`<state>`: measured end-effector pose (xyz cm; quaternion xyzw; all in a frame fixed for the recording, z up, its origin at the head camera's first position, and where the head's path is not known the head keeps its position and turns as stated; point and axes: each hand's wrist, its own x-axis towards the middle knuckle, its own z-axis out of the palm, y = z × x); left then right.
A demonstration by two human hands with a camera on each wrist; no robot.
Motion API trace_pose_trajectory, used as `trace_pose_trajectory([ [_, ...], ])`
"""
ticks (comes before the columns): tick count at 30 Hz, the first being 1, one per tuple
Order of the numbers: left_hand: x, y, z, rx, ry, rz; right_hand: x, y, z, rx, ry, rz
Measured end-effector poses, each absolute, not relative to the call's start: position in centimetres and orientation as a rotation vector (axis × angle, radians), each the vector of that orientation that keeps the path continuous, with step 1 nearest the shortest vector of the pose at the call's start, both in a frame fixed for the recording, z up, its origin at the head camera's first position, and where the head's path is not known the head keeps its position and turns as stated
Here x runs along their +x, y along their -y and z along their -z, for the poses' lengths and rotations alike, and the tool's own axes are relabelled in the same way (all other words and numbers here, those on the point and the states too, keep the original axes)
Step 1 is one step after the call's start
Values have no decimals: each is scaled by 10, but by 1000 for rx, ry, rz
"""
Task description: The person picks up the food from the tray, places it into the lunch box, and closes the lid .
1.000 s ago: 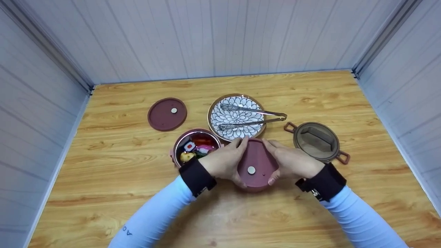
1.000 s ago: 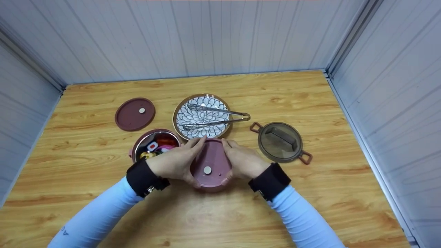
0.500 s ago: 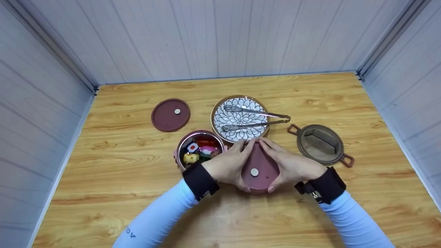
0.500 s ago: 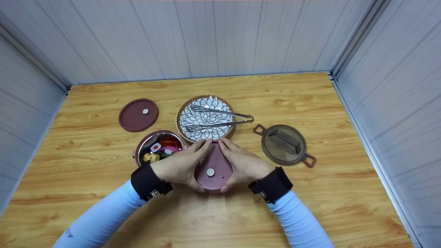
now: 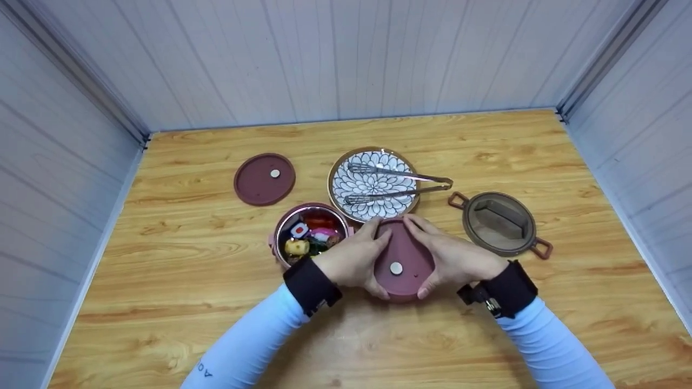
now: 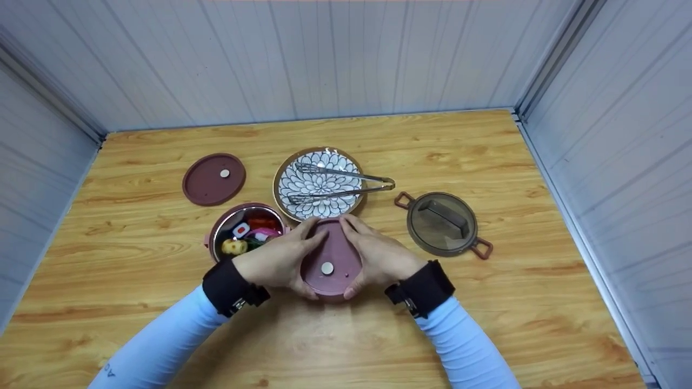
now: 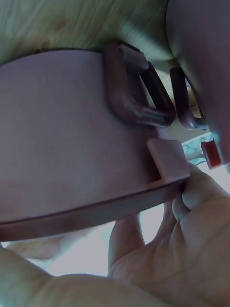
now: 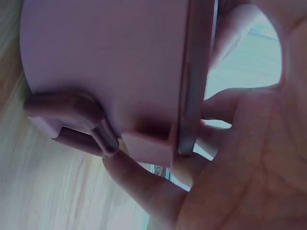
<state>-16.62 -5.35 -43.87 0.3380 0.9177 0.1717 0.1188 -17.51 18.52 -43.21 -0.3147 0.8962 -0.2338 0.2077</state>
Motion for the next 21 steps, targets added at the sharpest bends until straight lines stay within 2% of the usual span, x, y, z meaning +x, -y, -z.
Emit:
trace_pose_trajectory([
  [12,-152,52,439,802,-2698,-607,-183,-205,435,-819,-2566,720],
  [21,-150,54,436,788,-2705,-619,-186,-205,435,-760,-2522,838],
])
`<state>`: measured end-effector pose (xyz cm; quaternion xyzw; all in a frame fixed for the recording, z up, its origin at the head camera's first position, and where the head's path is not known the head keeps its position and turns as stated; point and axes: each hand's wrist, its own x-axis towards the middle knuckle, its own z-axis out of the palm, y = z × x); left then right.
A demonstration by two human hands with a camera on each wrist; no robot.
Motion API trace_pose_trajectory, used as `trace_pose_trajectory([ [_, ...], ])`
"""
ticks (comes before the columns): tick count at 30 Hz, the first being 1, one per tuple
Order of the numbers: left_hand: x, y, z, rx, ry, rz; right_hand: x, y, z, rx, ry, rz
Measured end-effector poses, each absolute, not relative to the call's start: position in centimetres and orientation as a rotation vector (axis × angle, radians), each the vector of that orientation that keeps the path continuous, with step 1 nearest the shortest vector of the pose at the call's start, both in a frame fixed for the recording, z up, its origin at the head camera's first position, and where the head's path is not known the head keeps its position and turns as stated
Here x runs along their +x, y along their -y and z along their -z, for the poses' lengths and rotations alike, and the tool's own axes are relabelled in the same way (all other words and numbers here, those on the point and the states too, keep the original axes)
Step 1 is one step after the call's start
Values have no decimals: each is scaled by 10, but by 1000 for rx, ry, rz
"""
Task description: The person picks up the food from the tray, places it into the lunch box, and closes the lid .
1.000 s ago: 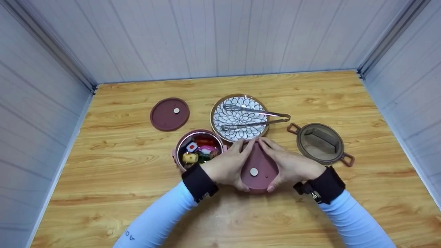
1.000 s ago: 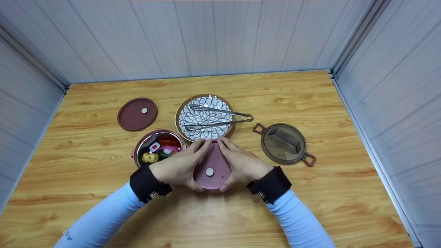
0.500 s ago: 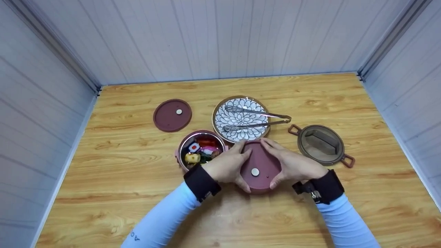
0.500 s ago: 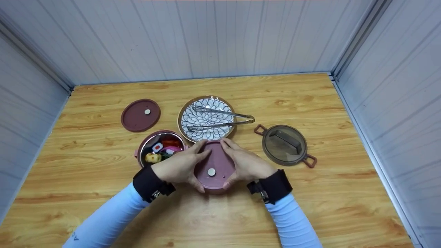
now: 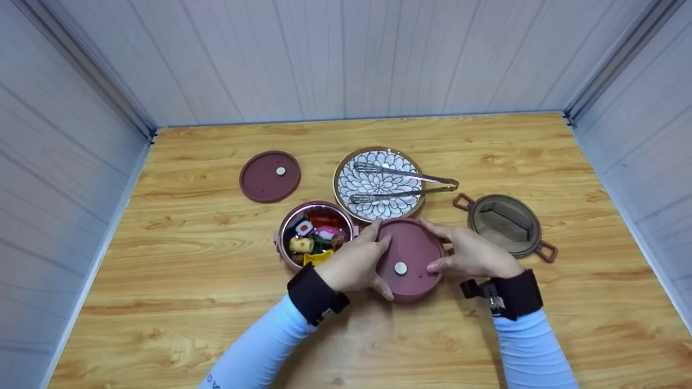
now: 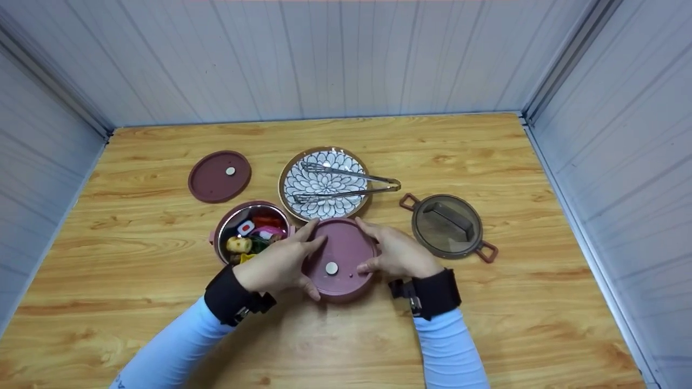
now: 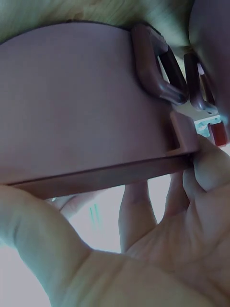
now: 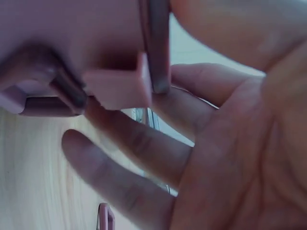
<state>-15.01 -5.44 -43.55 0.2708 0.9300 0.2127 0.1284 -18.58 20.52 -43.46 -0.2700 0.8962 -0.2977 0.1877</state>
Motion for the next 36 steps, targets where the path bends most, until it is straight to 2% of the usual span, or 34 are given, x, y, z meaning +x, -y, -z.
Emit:
trace_pose_trajectory([
  [17,-145,62,440,714,-2703,-792,-194,-208,442,-811,-2532,899],
  [36,-145,57,443,718,-2699,-801,-193,-208,439,-422,-2589,988],
])
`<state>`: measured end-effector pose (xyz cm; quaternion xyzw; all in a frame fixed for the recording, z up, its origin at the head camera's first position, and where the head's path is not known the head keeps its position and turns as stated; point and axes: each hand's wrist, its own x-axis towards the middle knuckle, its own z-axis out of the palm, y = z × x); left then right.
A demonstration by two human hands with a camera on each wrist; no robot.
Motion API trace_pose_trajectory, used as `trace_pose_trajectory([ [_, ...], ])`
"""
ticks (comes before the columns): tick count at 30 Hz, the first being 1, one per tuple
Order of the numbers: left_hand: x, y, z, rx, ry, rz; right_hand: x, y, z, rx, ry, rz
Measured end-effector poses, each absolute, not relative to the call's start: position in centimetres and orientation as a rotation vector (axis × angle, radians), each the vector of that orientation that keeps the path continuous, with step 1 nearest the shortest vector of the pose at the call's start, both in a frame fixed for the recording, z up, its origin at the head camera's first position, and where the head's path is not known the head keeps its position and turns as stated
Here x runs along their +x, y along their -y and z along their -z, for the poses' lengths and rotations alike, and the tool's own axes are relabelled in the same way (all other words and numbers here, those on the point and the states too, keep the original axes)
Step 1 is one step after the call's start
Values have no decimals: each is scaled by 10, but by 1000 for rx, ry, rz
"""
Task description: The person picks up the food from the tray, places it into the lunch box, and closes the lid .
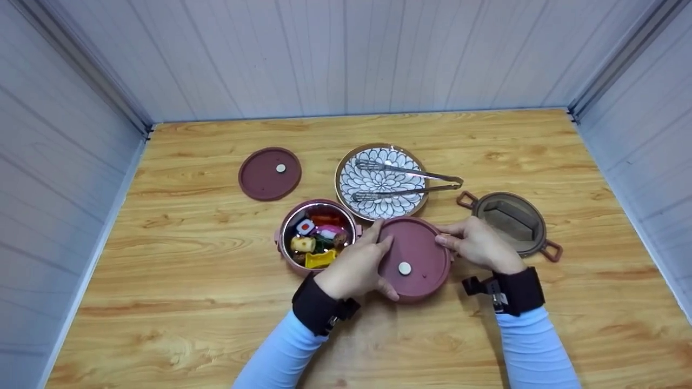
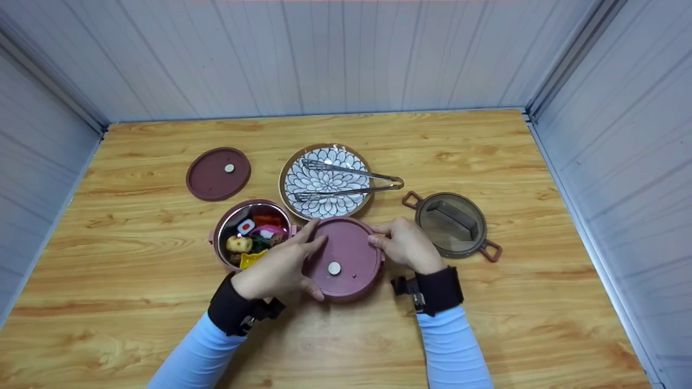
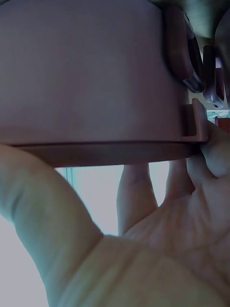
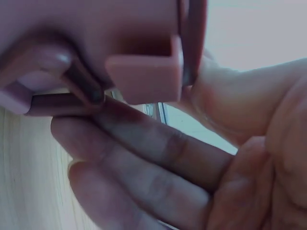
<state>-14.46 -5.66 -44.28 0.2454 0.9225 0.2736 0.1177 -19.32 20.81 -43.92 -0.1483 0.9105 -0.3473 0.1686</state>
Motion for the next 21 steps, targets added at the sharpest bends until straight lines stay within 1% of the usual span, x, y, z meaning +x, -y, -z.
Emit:
trace_pose_trajectory([
  [16,-146,58,440,780,-2691,-772,-193,-211,435,-493,-2599,965],
  [21,-144,68,429,802,-2674,-793,-193,-209,438,-496,-2604,949],
])
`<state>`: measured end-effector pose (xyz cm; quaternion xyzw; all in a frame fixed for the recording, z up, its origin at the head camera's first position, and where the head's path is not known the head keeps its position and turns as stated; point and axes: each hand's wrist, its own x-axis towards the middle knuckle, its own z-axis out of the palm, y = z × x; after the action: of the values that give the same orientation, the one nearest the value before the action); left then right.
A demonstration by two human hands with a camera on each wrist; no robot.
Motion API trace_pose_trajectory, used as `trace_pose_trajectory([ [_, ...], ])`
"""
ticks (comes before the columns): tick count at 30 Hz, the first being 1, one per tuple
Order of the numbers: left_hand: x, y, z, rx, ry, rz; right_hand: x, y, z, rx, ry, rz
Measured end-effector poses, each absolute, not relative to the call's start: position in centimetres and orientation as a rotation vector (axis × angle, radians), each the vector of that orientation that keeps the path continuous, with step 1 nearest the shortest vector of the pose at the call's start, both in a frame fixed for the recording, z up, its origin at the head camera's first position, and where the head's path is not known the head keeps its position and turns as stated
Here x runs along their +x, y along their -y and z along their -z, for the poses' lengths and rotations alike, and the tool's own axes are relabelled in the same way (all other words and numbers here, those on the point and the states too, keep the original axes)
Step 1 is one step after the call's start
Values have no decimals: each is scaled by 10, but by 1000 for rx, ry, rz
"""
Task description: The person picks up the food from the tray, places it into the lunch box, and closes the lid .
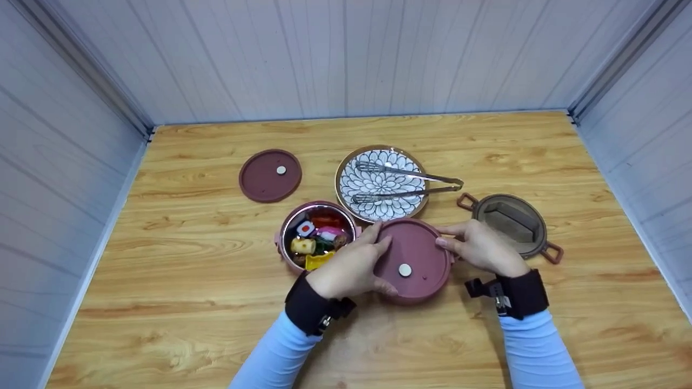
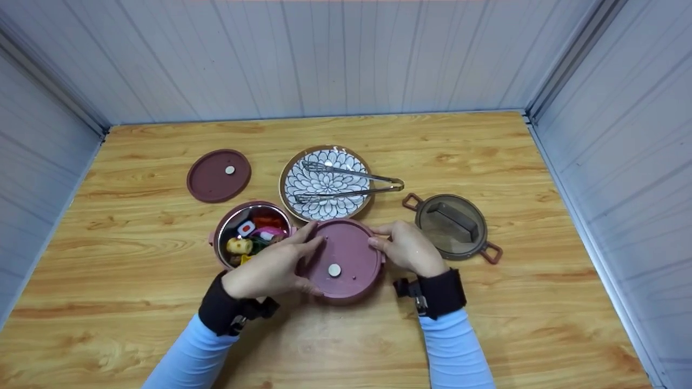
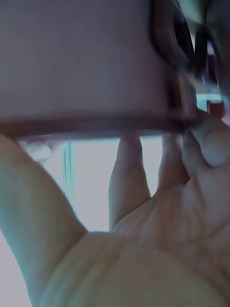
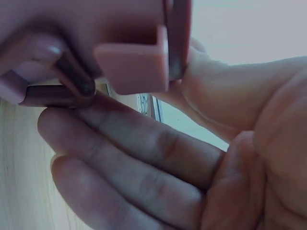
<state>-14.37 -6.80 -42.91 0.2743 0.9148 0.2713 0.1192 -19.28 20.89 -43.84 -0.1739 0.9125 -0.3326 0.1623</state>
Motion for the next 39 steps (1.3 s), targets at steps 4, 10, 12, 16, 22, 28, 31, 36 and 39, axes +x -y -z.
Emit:
trace_pose_trajectory([
  [4,-140,88,409,853,-2723,-916,-193,-208,439,-510,-2611,948],
  [10,-144,134,392,830,-2901,-1255,-192,-209,439,-515,-2639,945],
  [12,-150,150,393,748,-2953,-1360,-192,-209,439,-514,-2645,944],
  [16,-164,183,398,451,-2980,-1494,-192,-209,441,-509,-2646,935],
  [22,-202,233,409,33,-2925,-1385,-192,-209,440,-505,-2643,938],
  [28,-244,271,427,-186,-2884,-1277,-191,-211,439,-505,-2675,889],
  [31,-257,281,435,-295,-2843,-1201,-191,-211,438,-523,-2688,860],
  [36,-274,288,448,-421,-2803,-1104,-189,-212,436,-549,-2700,818],
  [39,-279,289,455,-461,-2789,-1072,-189,-213,433,-561,-2700,797],
])
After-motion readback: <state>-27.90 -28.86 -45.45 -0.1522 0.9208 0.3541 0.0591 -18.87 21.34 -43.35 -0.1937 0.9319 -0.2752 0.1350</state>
